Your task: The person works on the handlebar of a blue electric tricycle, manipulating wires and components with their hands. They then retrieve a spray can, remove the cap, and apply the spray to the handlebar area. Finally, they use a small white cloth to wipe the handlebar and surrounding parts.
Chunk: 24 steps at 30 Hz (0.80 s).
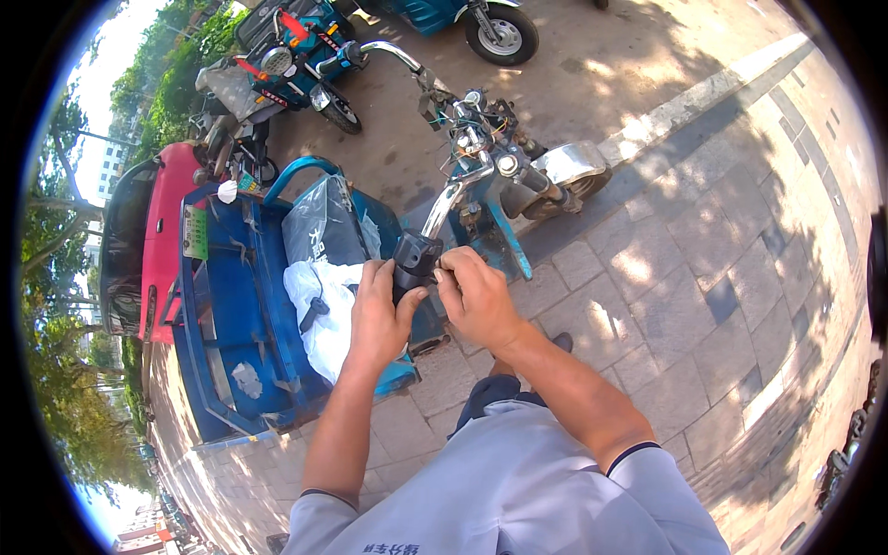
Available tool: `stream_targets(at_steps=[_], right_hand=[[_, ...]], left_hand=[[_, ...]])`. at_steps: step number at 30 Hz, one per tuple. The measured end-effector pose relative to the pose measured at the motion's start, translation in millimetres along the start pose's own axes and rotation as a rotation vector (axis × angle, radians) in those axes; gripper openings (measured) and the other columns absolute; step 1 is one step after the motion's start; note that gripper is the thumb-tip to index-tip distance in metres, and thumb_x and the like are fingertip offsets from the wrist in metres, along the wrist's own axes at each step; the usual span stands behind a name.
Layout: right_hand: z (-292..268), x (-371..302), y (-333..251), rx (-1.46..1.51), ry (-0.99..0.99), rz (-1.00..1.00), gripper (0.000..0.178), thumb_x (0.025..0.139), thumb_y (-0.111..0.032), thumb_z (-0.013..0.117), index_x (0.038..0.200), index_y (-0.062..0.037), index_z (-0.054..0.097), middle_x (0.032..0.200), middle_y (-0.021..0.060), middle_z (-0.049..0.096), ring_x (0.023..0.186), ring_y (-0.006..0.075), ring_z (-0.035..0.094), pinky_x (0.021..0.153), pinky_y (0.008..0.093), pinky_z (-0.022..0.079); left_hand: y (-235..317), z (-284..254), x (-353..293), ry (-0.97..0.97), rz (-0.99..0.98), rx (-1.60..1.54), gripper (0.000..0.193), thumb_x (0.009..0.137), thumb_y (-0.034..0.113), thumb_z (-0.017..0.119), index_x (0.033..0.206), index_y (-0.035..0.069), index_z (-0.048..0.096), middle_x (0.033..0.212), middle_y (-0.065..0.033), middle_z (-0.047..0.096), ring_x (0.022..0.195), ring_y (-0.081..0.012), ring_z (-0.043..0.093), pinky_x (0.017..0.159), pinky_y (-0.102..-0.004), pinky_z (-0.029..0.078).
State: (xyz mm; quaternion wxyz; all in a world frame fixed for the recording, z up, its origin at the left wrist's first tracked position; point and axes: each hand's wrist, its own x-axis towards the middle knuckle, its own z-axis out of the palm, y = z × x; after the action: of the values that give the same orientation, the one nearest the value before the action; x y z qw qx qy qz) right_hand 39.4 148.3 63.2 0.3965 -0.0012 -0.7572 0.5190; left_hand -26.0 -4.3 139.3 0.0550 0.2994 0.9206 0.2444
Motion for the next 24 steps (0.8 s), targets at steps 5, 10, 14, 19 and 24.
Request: stream_targets(at_steps=[5, 10, 14, 19, 24], right_hand=[[-3.6, -1.0, -5.4, -0.109, -0.071, -0.171, 0.027, 0.084, 0.000, 0.072, 0.108, -0.0018, 0.061, 0.104, 0.0141, 0.066, 0.086, 0.0335, 0.070, 0.072, 0.0395, 0.059], [-0.4, -9.6, -8.7, -0.075, -0.066, -0.124, 0.026, 0.085, 0.001, 0.071, 0.108, -0.0007, 0.060, 0.106, 0.0157, 0.066, 0.086, 0.0339, 0.070, 0.073, 0.0409, 0.059], [-2.2, -13.4, -5.0, 0.059, -0.018, 0.026, 0.021, 0.090, 0.003, 0.068, 0.109, -0.0004, 0.059, 0.105, 0.0158, 0.067, 0.083, 0.0338, 0.070, 0.071, 0.0398, 0.057], [-3.3, -11.9, -1.4, 0.245, -0.009, 0.250, 0.013, 0.096, 0.006, 0.063, 0.107, -0.0001, 0.058, 0.104, 0.0166, 0.066, 0.078, 0.0294, 0.070, 0.070, 0.0368, 0.056], [-6.4, -2.8, -6.7, -0.068, -0.068, -0.067, 0.022, 0.090, 0.003, 0.068, 0.110, -0.0001, 0.060, 0.106, 0.0156, 0.066, 0.088, 0.0325, 0.070, 0.075, 0.0382, 0.059]], left_hand=[[-5.3, 1.6, -0.1, 0.007, 0.030, 0.028, 0.056, 0.089, 0.017, 0.079, 0.130, -0.014, 0.055, 0.122, -0.0236, 0.057, 0.108, -0.0456, 0.061, 0.091, -0.0478, 0.051], [-6.4, 0.3, -0.2, 0.008, 0.041, 0.010, 0.055, 0.090, 0.017, 0.079, 0.130, -0.013, 0.056, 0.121, -0.0238, 0.057, 0.108, -0.0457, 0.061, 0.090, -0.0480, 0.051], [-3.6, -0.7, -1.4, 0.015, 0.038, -0.006, 0.053, 0.090, 0.015, 0.079, 0.129, -0.014, 0.055, 0.120, -0.0235, 0.056, 0.103, -0.0436, 0.061, 0.089, -0.0428, 0.051], [-4.3, -0.3, -0.4, 0.007, 0.028, -0.003, 0.055, 0.091, 0.018, 0.079, 0.130, -0.013, 0.056, 0.119, -0.0229, 0.056, 0.101, -0.0421, 0.061, 0.088, -0.0432, 0.051], [-6.3, 0.5, -0.8, 0.006, 0.019, 0.006, 0.056, 0.091, 0.019, 0.079, 0.131, -0.013, 0.056, 0.119, -0.0229, 0.056, 0.103, -0.0432, 0.062, 0.088, -0.0447, 0.051]])
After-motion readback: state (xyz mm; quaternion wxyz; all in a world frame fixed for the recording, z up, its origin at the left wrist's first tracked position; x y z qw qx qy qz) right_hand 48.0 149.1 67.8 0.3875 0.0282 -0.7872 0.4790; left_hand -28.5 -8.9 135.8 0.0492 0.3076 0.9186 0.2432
